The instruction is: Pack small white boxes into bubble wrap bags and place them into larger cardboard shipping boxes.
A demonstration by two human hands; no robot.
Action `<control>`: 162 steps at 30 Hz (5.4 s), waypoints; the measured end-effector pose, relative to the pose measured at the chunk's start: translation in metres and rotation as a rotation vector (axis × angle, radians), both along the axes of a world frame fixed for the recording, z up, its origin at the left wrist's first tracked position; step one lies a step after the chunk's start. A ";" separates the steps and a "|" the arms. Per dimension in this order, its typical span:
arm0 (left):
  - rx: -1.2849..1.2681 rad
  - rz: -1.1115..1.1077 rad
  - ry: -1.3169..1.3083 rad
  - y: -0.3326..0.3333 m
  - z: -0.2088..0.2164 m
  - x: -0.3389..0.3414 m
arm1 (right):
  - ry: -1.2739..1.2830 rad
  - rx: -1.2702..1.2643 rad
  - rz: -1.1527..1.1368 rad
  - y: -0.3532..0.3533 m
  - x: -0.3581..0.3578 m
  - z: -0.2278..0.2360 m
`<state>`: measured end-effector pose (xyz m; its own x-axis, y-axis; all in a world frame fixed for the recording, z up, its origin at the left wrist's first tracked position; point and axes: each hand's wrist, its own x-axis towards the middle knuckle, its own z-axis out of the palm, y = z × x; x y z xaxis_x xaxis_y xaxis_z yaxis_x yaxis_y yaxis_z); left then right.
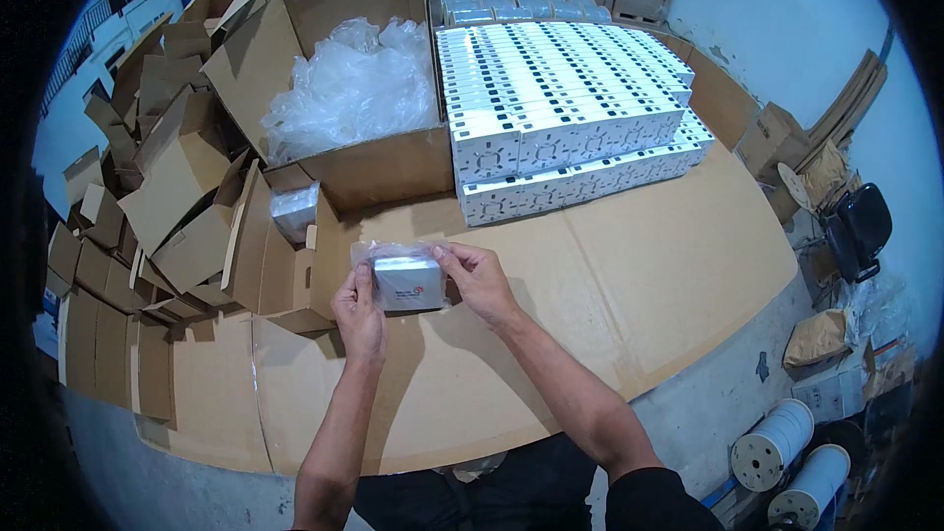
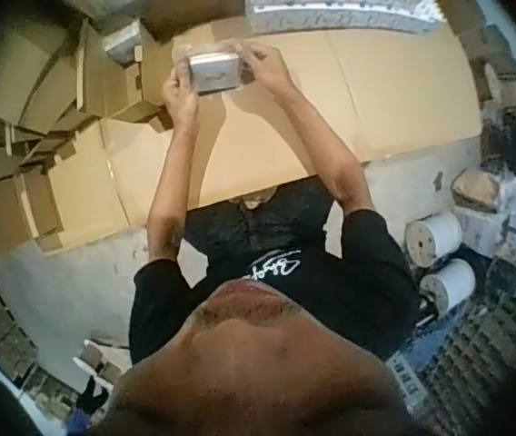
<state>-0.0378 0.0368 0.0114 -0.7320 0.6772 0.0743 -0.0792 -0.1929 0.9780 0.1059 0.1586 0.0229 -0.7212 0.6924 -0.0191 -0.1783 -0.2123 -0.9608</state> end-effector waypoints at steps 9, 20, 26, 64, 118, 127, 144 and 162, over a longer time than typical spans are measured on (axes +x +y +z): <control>0.350 -0.201 -0.243 0.002 -0.011 -0.003 | -0.011 0.185 0.061 -0.002 0.002 0.004; 0.022 -0.323 0.128 -0.012 0.009 -0.014 | -0.161 0.304 0.133 0.008 0.024 0.023; 0.093 -0.254 -0.122 -0.010 -0.001 -0.009 | -0.036 0.279 0.132 0.007 0.020 0.011; 0.057 -0.064 1.171 -0.019 0.036 0.017 | -0.155 0.414 0.191 0.009 0.029 0.028; -0.572 -0.204 1.192 -0.123 0.010 0.030 | -0.244 1.380 0.175 0.021 -0.196 0.084; -0.567 -0.212 1.176 -0.120 0.013 0.030 | -0.336 1.377 0.034 0.006 -0.219 0.058; -0.563 -0.287 1.207 -0.109 0.012 0.036 | -0.447 1.270 0.007 0.020 -0.214 0.049; -0.568 -0.234 1.184 -0.006 0.007 0.003 | -0.320 1.282 -0.473 0.156 0.119 0.154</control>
